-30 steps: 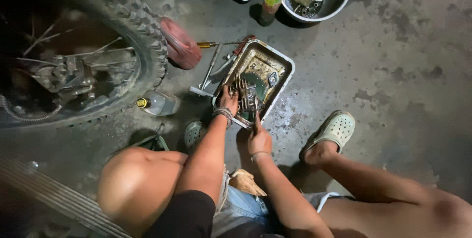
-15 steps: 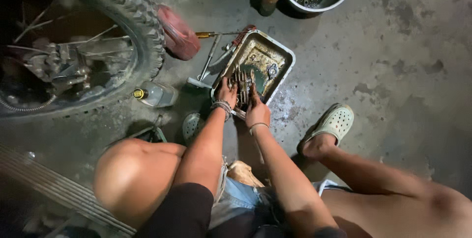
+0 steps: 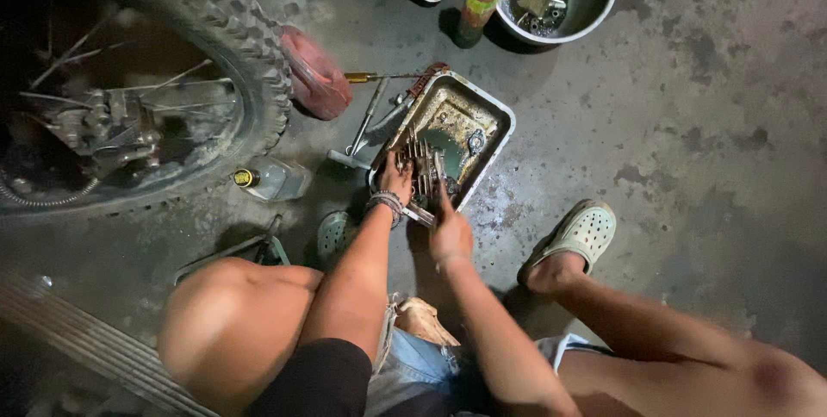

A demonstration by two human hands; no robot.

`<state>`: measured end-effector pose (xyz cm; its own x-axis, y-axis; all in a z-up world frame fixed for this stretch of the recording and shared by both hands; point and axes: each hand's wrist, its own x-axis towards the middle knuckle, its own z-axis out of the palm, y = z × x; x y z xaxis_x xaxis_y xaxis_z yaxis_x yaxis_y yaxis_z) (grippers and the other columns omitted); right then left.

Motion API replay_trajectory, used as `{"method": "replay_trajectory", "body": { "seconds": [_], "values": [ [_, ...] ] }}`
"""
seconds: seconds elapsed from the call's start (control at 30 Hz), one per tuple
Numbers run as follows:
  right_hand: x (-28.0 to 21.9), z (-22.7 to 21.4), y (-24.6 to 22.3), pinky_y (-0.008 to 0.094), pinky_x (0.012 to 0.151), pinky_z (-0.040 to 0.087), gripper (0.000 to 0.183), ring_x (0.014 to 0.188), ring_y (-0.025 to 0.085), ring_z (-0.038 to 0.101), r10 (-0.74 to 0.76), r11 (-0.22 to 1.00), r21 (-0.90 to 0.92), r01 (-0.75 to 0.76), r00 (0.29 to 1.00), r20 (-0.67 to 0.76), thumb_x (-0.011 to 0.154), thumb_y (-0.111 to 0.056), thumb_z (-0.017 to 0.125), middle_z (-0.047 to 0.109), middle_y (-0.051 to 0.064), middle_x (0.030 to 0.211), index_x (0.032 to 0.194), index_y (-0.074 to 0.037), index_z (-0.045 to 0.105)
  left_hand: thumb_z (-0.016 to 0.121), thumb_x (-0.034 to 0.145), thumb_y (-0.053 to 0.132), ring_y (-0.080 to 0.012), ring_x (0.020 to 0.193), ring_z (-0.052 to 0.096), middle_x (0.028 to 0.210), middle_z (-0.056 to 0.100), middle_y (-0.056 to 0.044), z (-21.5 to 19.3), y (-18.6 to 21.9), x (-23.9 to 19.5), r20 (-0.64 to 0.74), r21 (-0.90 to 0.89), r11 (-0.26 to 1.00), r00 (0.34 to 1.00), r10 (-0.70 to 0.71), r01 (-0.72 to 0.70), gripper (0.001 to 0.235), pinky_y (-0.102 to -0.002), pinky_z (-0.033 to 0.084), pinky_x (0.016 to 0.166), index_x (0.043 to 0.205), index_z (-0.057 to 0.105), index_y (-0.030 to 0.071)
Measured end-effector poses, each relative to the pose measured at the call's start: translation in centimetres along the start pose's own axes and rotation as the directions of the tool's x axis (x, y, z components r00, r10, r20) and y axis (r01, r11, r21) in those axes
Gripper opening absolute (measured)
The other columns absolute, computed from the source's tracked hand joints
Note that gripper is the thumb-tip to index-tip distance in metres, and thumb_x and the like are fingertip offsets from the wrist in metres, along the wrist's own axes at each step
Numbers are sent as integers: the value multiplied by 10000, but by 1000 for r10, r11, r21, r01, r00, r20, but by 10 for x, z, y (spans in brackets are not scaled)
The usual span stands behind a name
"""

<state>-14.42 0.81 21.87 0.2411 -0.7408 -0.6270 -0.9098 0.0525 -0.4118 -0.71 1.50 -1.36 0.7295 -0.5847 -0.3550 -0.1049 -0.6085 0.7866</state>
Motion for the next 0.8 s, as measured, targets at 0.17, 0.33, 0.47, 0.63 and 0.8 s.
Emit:
{"method": "replay_trajectory", "body": {
  "seconds": [0.17, 0.33, 0.47, 0.63, 0.8],
  "values": [
    [3, -5, -1, 539, 1022, 529, 671, 1154, 440, 662, -109, 994, -3, 109, 994, -26, 959, -161, 511, 719, 242, 1173, 1565, -405, 356, 500, 1032, 495, -380, 1125, 698, 1176, 721, -239, -4, 0, 19, 119, 177, 984, 993, -4, -17, 677, -519, 548, 996, 1582, 291, 160],
    [11, -17, -4, 489, 1050, 536, 640, 1179, 394, 672, -74, 996, -48, 74, 997, 12, 992, -239, 496, 736, 222, 1155, 1543, -525, 340, 501, 1051, 437, -394, 1127, 692, 1208, 710, -250, -9, 0, 18, 147, 140, 990, 989, -4, -17, 660, -528, 546, 999, 1584, 282, 117],
    [-1, 1, 34, 527, 1052, 519, 723, 1178, 418, 660, -101, 988, -110, 106, 994, 52, 962, -190, 476, 719, 216, 1188, 1573, -503, 249, 507, 1049, 410, -420, 1136, 676, 1218, 694, -263, -5, -2, 11, 142, 99, 994, 990, 20, -35, 623, -552, 534, 1008, 1573, 294, 149],
    [-1, -34, -9, 504, 1050, 530, 716, 1167, 413, 671, -98, 985, -142, 102, 995, 37, 974, -204, 531, 730, 224, 1146, 1570, -511, 279, 526, 1040, 416, -438, 1204, 636, 1322, 655, -247, 2, -14, 9, 141, 102, 995, 990, 4, -18, 611, -531, 505, 1068, 1559, 284, 203],
    [6, 13, 58, 569, 880, 583, 628, 962, 462, 721, -280, 944, -200, 264, 958, -57, 935, -217, 518, 715, 252, 942, 1523, -415, 421, 571, 1039, 311, -478, 1205, 616, 1344, 612, -304, 0, -15, 22, 102, 70, 994, 992, 80, -87, 625, -604, 509, 1033, 1566, 287, 135]
  ]
}}
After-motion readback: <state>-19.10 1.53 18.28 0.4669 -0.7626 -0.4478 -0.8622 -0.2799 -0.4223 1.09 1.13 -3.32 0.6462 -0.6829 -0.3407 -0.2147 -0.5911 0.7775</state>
